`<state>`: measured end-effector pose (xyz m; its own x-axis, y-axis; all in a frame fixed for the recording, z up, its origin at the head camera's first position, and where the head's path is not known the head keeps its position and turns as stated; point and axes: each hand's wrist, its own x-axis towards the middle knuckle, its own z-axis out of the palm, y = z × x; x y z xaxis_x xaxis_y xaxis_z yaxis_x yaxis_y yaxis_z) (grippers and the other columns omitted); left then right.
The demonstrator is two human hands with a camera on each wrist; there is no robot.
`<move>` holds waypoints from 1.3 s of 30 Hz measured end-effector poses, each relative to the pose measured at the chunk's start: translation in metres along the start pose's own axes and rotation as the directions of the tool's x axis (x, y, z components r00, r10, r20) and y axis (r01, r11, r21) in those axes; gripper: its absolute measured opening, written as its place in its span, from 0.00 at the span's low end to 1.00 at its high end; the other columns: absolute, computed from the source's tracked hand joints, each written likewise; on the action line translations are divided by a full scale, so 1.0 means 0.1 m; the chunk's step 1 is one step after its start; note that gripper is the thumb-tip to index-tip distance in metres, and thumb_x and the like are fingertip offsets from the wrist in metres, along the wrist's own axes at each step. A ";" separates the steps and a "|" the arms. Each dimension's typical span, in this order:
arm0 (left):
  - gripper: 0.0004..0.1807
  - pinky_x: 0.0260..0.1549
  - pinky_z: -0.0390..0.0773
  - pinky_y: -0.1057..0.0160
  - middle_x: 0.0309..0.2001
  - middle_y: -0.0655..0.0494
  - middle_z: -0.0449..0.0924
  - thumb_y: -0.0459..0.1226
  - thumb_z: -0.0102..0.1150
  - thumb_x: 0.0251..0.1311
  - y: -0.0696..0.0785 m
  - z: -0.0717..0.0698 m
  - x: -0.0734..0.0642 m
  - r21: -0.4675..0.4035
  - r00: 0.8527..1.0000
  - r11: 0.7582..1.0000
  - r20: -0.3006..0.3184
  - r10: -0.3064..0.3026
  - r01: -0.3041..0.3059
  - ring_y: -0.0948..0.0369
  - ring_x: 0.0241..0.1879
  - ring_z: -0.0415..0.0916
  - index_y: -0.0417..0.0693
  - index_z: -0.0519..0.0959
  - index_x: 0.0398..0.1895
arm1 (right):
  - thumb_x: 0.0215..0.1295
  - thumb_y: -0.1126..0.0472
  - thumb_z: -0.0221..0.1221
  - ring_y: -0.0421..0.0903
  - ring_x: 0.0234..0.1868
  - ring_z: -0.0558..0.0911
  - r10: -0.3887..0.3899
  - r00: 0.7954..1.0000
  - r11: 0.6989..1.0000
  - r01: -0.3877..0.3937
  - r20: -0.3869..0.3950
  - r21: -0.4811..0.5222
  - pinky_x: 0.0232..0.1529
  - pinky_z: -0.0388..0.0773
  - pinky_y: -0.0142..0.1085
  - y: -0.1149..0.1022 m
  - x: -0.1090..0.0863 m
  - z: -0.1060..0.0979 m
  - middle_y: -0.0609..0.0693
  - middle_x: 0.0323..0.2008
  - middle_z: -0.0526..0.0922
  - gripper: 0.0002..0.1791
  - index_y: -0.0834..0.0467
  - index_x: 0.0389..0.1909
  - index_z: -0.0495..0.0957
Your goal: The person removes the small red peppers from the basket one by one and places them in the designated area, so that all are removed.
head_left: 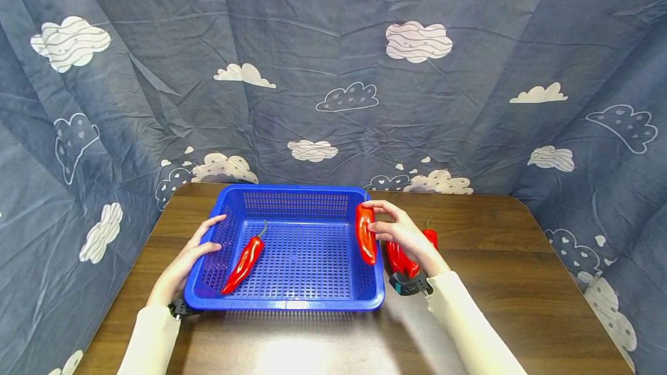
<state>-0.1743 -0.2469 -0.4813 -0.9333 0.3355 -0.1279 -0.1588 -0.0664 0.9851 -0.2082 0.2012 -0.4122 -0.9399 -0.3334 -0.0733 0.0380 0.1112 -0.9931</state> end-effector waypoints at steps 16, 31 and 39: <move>0.33 0.47 0.73 0.46 0.69 0.39 0.43 0.32 0.41 0.68 -0.01 -0.01 0.00 0.001 1.000 1.000 -0.006 -0.009 0.009 0.39 0.59 0.57 0.62 0.49 0.74 | 0.63 0.72 0.53 0.46 0.40 0.78 0.004 0.999 1.000 -0.004 -0.034 -0.003 0.39 0.78 0.35 0.07 -0.09 -0.17 0.66 0.57 0.64 0.26 0.65 0.63 0.66; 0.33 0.47 0.73 0.46 0.69 0.38 0.42 0.33 0.42 0.68 -0.01 -0.01 -0.01 0.008 1.000 1.000 0.003 0.002 -0.002 0.39 0.60 0.56 0.63 0.49 0.73 | 0.63 0.71 0.52 0.46 0.39 0.78 0.021 0.997 1.000 -0.021 -0.073 0.000 0.40 0.78 0.36 0.14 -0.18 -0.38 0.67 0.58 0.62 0.26 0.66 0.64 0.64; 0.33 0.47 0.73 0.46 0.69 0.38 0.42 0.33 0.43 0.68 -0.01 -0.01 0.00 0.015 1.000 1.000 0.004 0.003 -0.003 0.41 0.59 0.58 0.62 0.49 0.74 | 0.64 0.71 0.52 0.45 0.39 0.77 0.007 0.997 1.000 -0.008 -0.075 -0.017 0.39 0.78 0.35 0.21 -0.20 -0.45 0.65 0.56 0.63 0.26 0.67 0.63 0.64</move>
<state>-0.1742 -0.2475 -0.4822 -0.9325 0.3390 -0.1247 -0.1514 -0.0534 0.9870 -0.2042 0.2526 -0.4278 -0.9624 -0.2614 -0.0732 0.0402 0.1294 -0.9908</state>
